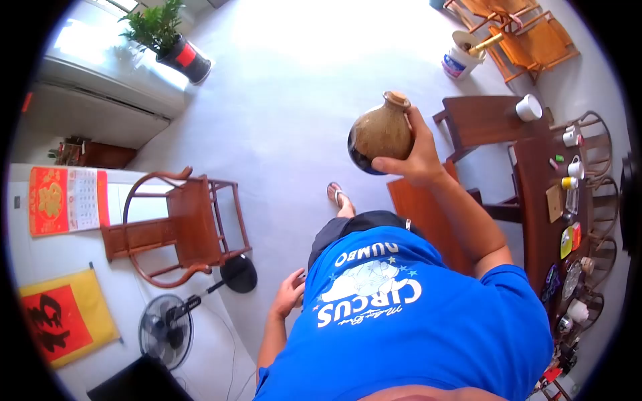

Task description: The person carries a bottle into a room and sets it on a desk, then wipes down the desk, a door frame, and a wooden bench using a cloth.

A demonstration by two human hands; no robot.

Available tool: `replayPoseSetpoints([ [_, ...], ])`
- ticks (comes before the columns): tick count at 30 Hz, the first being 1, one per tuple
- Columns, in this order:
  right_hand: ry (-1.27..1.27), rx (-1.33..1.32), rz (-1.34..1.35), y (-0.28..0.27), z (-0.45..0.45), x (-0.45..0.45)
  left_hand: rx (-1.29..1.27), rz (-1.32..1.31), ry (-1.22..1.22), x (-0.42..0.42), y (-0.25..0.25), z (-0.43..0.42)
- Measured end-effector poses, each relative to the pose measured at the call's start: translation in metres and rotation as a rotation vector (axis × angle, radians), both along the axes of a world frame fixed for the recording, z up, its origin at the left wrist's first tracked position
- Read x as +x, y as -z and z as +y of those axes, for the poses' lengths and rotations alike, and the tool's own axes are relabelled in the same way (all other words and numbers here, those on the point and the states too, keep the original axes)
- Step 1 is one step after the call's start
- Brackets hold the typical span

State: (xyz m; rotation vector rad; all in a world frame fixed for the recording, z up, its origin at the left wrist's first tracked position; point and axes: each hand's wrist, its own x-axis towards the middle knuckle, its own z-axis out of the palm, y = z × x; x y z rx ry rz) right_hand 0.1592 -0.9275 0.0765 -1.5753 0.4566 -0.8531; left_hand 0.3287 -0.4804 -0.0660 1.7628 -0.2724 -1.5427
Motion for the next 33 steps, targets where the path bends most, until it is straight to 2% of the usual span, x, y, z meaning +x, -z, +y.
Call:
replayPoseSetpoints([
  [4,0.042,-0.117,0.063,-0.010,-0.054,0.061,-0.223,0.350,-0.008,0.090,-0.017,-0.051],
  [8,0.064,0.005,0.036,-0.015,-0.093,0.113,-0.192,0.364,0.130,0.154,-0.040,-0.107],
  [11,0.060,0.052,0.037,-0.015,-0.122,0.145,-0.083,0.313,0.149,0.183,-0.026,-0.135],
  [12,0.054,0.057,0.039,-0.013,-0.127,0.149,-0.119,0.267,0.138,0.185,-0.017,-0.136],
  [15,0.028,0.067,0.043,-0.009,-0.158,0.181,0.015,0.021,0.001,0.195,0.020,-0.151],
  [16,0.015,0.070,0.046,-0.007,-0.169,0.192,0.010,-0.128,0.039,0.195,0.032,-0.160],
  [17,0.002,0.060,0.061,-0.004,-0.182,0.206,0.044,-0.138,0.090,0.201,0.041,-0.167],
  [19,-0.033,0.044,0.071,-0.007,-0.205,0.237,0.119,-0.172,0.185,0.220,0.012,-0.204],
  [20,-0.061,0.033,0.054,-0.005,-0.219,0.255,0.136,-0.097,0.203,0.239,0.022,-0.207],
  [21,-0.095,0.050,0.027,0.000,-0.232,0.272,0.186,-0.184,0.295,0.256,0.015,-0.221],
  [23,-0.174,0.089,-0.036,0.003,-0.259,0.312,0.237,-0.714,0.482,0.295,-0.001,-0.261],
  [25,-0.254,0.015,-0.048,-0.003,-0.285,0.353,0.090,-0.837,0.146,0.320,-0.055,-0.342],
  [27,-0.325,-0.014,-0.049,-0.007,-0.301,0.388,-0.110,-1.043,-0.052,0.335,-0.081,-0.414],
  [29,-0.359,-0.107,-0.038,-0.027,-0.319,0.426,-0.253,-1.046,-0.089,0.348,-0.134,-0.488],
  [30,-0.374,-0.158,-0.041,-0.035,-0.327,0.443,-0.344,-0.942,-0.189,0.351,-0.147,-0.520],
  [31,-0.388,-0.201,-0.033,-0.037,-0.334,0.456,-0.430,-0.823,-0.287,0.351,-0.151,-0.550],
  [33,-0.420,-0.209,-0.056,-0.044,-0.337,0.487,-0.610,-0.897,-0.377,0.367,-0.162,-0.595],
])
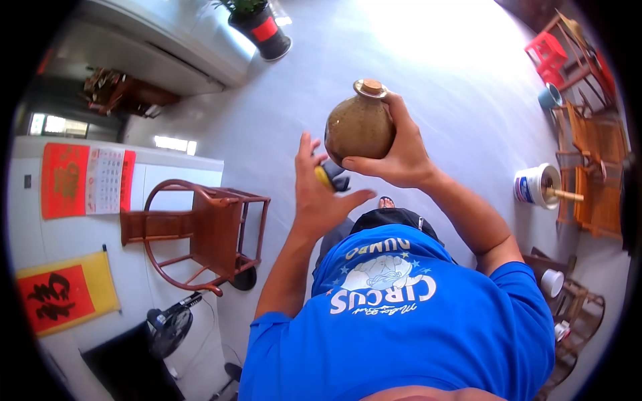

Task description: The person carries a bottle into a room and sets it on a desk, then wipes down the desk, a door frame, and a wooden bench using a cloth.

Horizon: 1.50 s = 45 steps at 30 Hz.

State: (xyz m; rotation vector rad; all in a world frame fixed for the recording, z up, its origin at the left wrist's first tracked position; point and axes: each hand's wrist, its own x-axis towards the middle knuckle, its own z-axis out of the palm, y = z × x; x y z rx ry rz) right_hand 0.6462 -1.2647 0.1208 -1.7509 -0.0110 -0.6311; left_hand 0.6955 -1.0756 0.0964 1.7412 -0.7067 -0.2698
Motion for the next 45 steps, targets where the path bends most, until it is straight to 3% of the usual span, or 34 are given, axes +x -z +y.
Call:
replayPoseSetpoints([
  [1,-0.004,-0.027,0.013,-0.002,-0.004,0.013,-0.105,-0.036,-0.018,0.008,0.001,-0.020],
  [5,0.004,-0.131,0.019,-0.001,-0.005,0.075,-0.055,-0.263,-0.149,0.059,0.005,-0.047],
  [8,-0.035,-0.209,0.063,0.005,-0.001,0.112,-0.106,-0.174,-0.178,0.090,0.013,-0.046],
  [11,-0.113,-0.279,0.028,0.021,0.003,0.147,-0.331,-0.101,-0.281,0.129,0.044,-0.049],
  [14,-0.152,-0.371,-0.034,0.004,0.007,0.194,-0.523,0.220,-0.395,0.173,0.029,-0.051],
  [23,-0.290,-0.484,0.019,-0.016,0.007,0.326,-0.376,-0.059,-0.470,0.310,0.019,-0.044],
  [26,-0.380,-0.469,0.054,-0.021,0.009,0.361,-0.272,0.020,-0.536,0.340,0.009,-0.035],
  [30,-0.475,-0.531,0.068,-0.016,0.011,0.403,-0.318,0.076,-0.586,0.370,0.004,-0.031],
  [35,-0.615,-0.501,-0.019,-0.014,0.008,0.459,-0.320,0.055,-0.669,0.417,0.006,-0.020],
  [39,-0.773,-0.305,-0.077,-0.020,-0.010,0.522,-0.504,0.030,-0.664,0.457,-0.002,-0.016],
  [42,-0.859,-0.176,-0.111,-0.001,-0.027,0.576,-0.844,0.233,-0.513,0.484,-0.011,-0.017],
  [45,-0.972,-0.029,-0.034,0.011,-0.030,0.612,-0.870,0.254,-0.527,0.509,-0.015,-0.028],
])
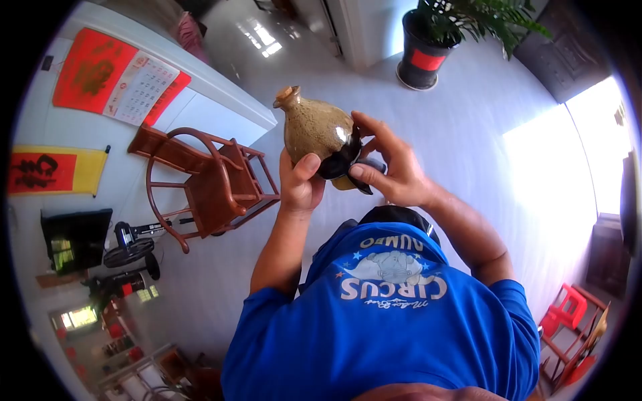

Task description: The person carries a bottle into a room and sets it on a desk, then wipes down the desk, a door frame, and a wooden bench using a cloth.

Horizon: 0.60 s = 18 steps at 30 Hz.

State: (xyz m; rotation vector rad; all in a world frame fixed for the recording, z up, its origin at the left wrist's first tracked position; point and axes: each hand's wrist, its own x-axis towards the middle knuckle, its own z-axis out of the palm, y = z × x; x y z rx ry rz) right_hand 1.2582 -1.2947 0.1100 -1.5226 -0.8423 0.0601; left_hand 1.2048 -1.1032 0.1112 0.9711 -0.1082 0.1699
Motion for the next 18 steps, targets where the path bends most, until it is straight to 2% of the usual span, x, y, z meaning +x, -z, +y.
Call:
replayPoseSetpoints([
  [4,-0.036,0.039,0.010,0.003,-0.003,0.036,-0.144,0.003,-0.022,0.025,-0.006,-0.015],
  [12,-0.130,0.036,-0.041,0.012,0.007,0.088,0.109,0.015,-0.209,0.058,-0.008,-0.009],
  [16,-0.206,0.048,-0.101,0.023,0.032,0.120,0.141,0.009,-0.280,0.074,-0.008,0.009],
  [18,-0.315,0.077,0.227,0.045,0.045,0.132,0.112,0.000,-0.275,0.085,0.002,0.022],
])
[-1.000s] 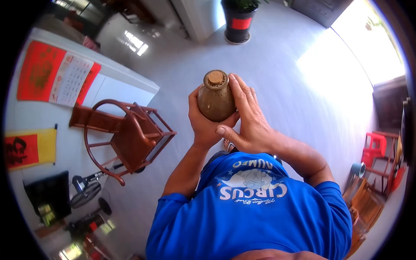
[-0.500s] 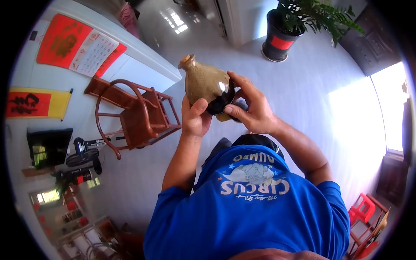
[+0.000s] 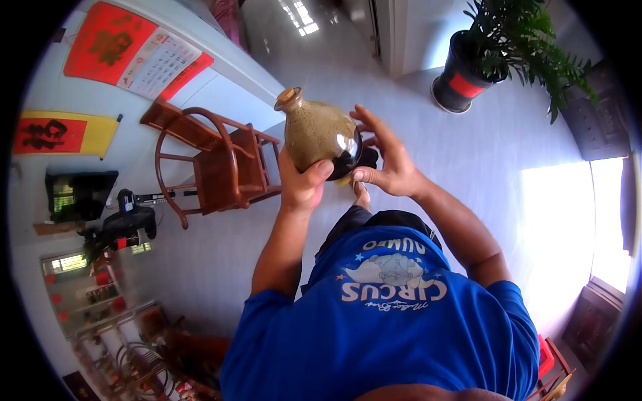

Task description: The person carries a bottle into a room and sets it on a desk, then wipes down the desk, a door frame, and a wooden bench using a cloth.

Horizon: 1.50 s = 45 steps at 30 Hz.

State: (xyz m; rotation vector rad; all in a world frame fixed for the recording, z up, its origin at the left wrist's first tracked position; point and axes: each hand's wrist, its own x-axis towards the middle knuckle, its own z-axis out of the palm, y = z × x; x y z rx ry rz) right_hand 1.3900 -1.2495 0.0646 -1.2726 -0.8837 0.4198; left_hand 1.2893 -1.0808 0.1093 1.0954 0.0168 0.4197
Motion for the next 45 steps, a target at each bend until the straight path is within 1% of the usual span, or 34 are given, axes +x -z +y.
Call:
replayPoseSetpoints([
  [1,-0.059,-0.010,0.150,0.012,0.009,0.009,-0.025,-0.016,0.022,0.008,0.000,0.006],
  [2,-0.185,-0.037,0.211,0.035,0.019,0.020,-0.049,-0.033,0.041,0.017,0.001,0.013],
  [3,-0.249,-0.067,0.290,0.028,0.024,0.023,-0.075,-0.049,0.061,0.024,0.001,0.021],
  [5,-0.452,-0.288,0.457,0.040,0.031,0.043,-0.089,-0.026,0.088,0.043,0.011,0.038],
  [7,-0.401,-0.087,0.438,0.027,0.049,0.054,-0.103,-0.026,0.096,0.061,0.011,0.055],
  [9,-0.182,-0.342,0.224,0.021,0.061,0.086,-0.132,0.037,0.140,0.078,0.020,0.081],
  [11,-0.045,-0.507,0.124,0.025,0.069,0.119,-0.178,0.091,0.136,0.091,0.021,0.104],
  [13,0.065,-0.604,0.173,0.013,0.070,0.150,-0.148,0.117,0.115,0.107,0.021,0.132],
  [14,0.152,-0.593,0.214,0.023,0.073,0.158,-0.122,0.130,0.108,0.109,0.026,0.148],
  [17,0.237,-0.465,0.531,0.025,0.078,0.184,-0.076,0.139,0.044,0.133,0.028,0.188],
  [18,0.306,-0.447,0.539,0.038,0.084,0.190,-0.060,0.142,0.021,0.141,0.030,0.199],
  [21,0.521,-0.442,0.600,0.086,0.096,0.203,-0.124,0.120,-0.016,0.168,0.040,0.228],
  [22,0.513,-0.476,0.654,0.093,0.095,0.214,-0.130,0.109,-0.035,0.181,0.038,0.236],
  [25,0.632,-0.472,0.727,0.120,0.103,0.245,0.046,0.183,-0.145,0.215,0.042,0.260],
  [26,0.625,-0.450,0.799,0.129,0.103,0.262,0.116,0.219,-0.176,0.229,0.043,0.267],
  [29,0.616,-0.485,0.693,0.137,0.118,0.315,0.350,0.303,-0.280,0.275,0.044,0.293],
  [30,0.565,-0.538,0.614,0.155,0.118,0.340,0.435,0.313,-0.320,0.294,0.049,0.301],
  [31,0.541,-0.567,0.583,0.155,0.124,0.363,0.519,0.319,-0.363,0.314,0.054,0.308],
  [32,0.523,-0.634,0.485,0.167,0.137,0.404,0.563,0.283,-0.397,0.342,0.061,0.320],
  [33,0.500,-0.726,0.421,0.169,0.146,0.428,0.563,0.316,-0.410,0.366,0.057,0.329],
  [35,0.464,-0.710,0.460,0.176,0.167,0.472,0.560,0.366,-0.439,0.403,0.047,0.343],
  [37,0.431,-0.706,0.450,0.171,0.195,0.520,0.546,0.353,-0.456,0.443,0.036,0.363],
  [38,0.419,-0.706,0.380,0.170,0.208,0.543,0.556,0.342,-0.475,0.461,0.034,0.374],
  [40,0.406,-0.787,0.243,0.157,0.243,0.587,0.574,0.327,-0.525,0.489,0.029,0.393],
  [43,0.363,-0.855,0.074,0.130,0.294,0.640,0.491,0.331,-0.575,0.526,0.028,0.422],
  [45,0.335,-0.877,0.016,0.110,0.331,0.669,0.453,0.322,-0.593,0.551,0.032,0.445],
])
